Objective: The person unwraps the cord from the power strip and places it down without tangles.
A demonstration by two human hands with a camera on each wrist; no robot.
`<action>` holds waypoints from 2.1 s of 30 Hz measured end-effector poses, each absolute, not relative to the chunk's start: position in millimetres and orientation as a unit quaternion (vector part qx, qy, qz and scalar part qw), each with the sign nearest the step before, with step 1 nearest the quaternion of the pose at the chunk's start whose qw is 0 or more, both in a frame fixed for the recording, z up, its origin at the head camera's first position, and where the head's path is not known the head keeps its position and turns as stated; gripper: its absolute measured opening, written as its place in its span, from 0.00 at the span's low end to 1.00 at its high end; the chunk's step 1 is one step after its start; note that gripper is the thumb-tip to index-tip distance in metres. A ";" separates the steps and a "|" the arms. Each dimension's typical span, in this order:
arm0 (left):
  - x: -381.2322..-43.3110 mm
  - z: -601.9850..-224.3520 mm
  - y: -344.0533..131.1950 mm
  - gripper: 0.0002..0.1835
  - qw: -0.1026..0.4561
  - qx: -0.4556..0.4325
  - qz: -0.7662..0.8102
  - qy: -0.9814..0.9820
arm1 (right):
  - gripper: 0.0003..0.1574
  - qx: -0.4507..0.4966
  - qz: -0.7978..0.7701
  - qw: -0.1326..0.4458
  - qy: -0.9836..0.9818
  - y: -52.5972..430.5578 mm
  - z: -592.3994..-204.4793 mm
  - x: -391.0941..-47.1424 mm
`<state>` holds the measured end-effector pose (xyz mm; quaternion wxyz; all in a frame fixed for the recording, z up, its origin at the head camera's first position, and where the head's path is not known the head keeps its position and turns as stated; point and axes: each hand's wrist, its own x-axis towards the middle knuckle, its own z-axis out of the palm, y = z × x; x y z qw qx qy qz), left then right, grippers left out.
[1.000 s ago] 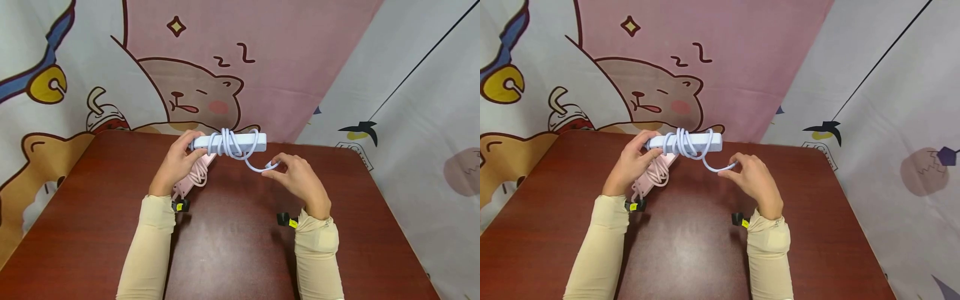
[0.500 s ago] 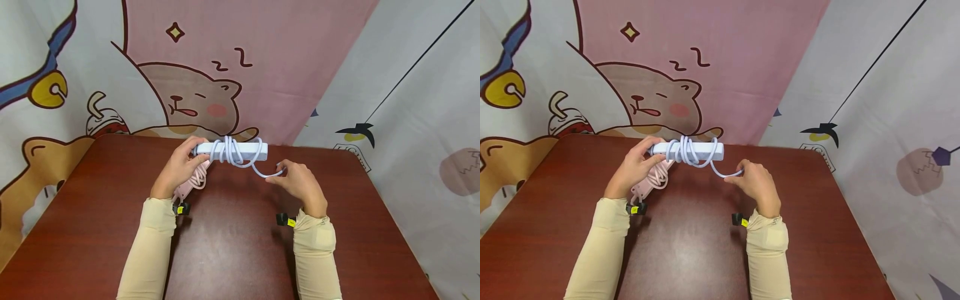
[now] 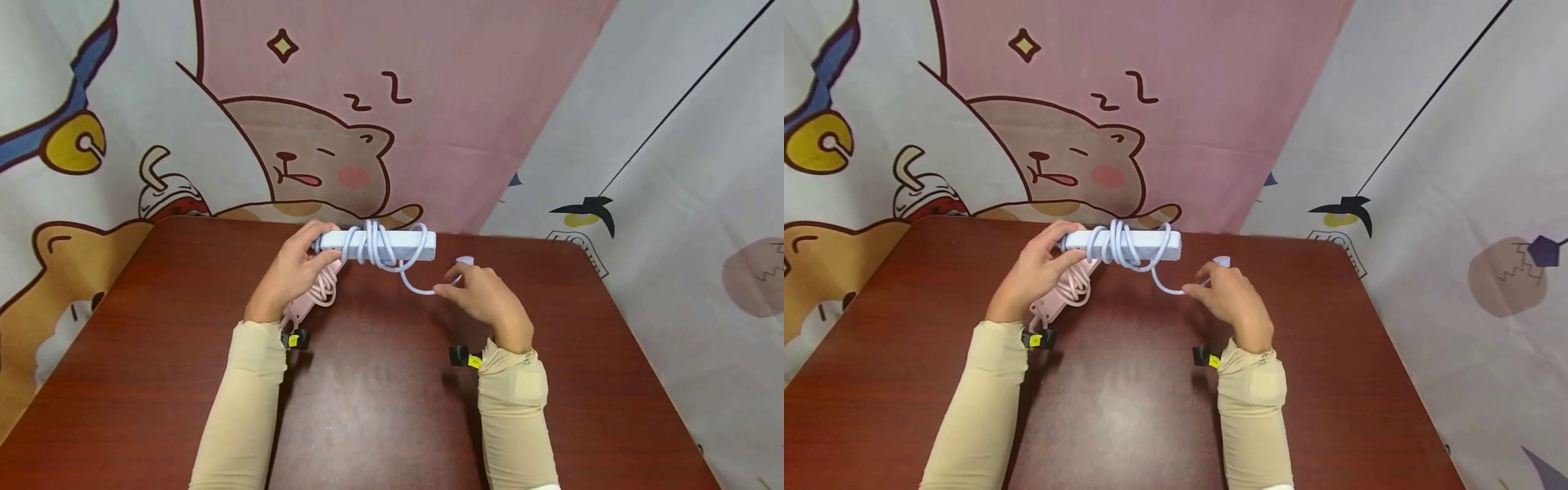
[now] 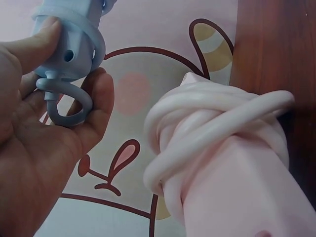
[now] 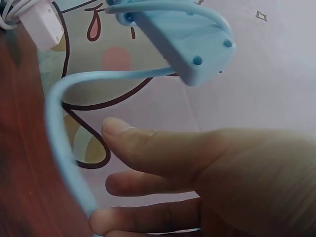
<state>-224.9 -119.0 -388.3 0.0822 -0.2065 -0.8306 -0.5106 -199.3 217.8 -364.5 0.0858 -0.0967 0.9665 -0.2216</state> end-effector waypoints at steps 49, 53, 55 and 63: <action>-225.2 -386.3 -122.3 0.17 0.116 -0.215 -0.495 -0.834 | 0.09 -0.326 -0.287 -0.342 0.833 176.6 -357.4 -201.0; -224.6 -385.5 -122.7 0.17 0.116 -0.210 -0.496 -0.834 | 0.10 -0.322 -0.278 -0.337 0.840 177.1 -356.4 -199.2; -224.5 -385.4 -123.1 0.17 0.117 -0.206 -0.499 -0.834 | 0.10 -0.318 -0.276 -0.333 0.844 177.3 -356.0 -198.1; -224.9 -386.5 -127.1 0.16 0.114 -0.186 -0.507 -0.834 | 0.08 -0.311 -0.310 -0.294 0.849 181.0 -359.2 -196.2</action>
